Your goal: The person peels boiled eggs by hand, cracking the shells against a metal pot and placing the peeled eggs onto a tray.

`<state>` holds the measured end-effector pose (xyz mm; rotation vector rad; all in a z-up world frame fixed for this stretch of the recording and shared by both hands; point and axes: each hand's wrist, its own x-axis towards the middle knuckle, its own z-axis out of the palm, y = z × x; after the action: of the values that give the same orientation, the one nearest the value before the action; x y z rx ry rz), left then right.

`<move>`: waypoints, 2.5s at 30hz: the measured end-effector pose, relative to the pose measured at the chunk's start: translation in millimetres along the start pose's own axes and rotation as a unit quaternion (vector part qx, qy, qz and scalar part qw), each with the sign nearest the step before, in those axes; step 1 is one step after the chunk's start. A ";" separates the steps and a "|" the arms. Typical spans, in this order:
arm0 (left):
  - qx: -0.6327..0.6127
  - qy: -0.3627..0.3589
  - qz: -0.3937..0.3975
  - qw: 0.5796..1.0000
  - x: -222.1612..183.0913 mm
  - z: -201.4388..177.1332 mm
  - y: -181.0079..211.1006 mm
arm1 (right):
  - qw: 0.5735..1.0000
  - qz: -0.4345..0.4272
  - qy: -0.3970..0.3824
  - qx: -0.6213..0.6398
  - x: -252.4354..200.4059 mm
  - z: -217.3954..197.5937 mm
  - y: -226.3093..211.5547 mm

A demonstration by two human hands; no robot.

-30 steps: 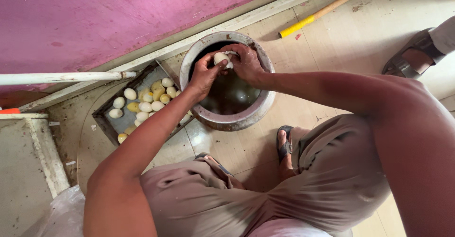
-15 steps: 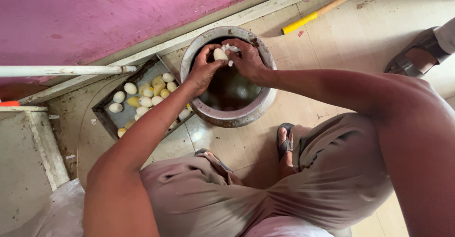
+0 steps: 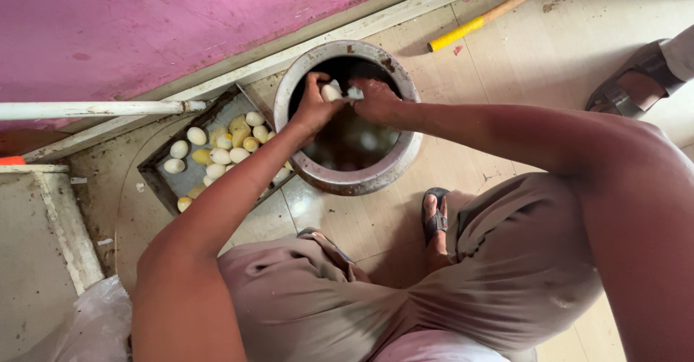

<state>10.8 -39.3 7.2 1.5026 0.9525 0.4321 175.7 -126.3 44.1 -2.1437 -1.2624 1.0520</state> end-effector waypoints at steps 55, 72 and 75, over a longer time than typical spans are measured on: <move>-0.176 -0.299 -0.100 0.932 -5.3 -63.3 118.1 | 0.766 -0.082 -0.480 -0.420 -19.5 50.3 -1.7; 0.400 0.008 -0.253 0.881 -32.9 -268.5 -63.5 | 0.872 -0.011 -0.485 -0.068 -13.7 12.2 -26.9; 0.448 0.059 -0.102 0.886 -24.8 -271.2 -51.2 | 0.770 0.046 -0.608 -0.190 -16.9 6.2 -38.8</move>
<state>-222.0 110.8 15.9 2.1753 1.5082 -0.1160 144.8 -122.1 73.4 -1.6436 -2.0007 2.6376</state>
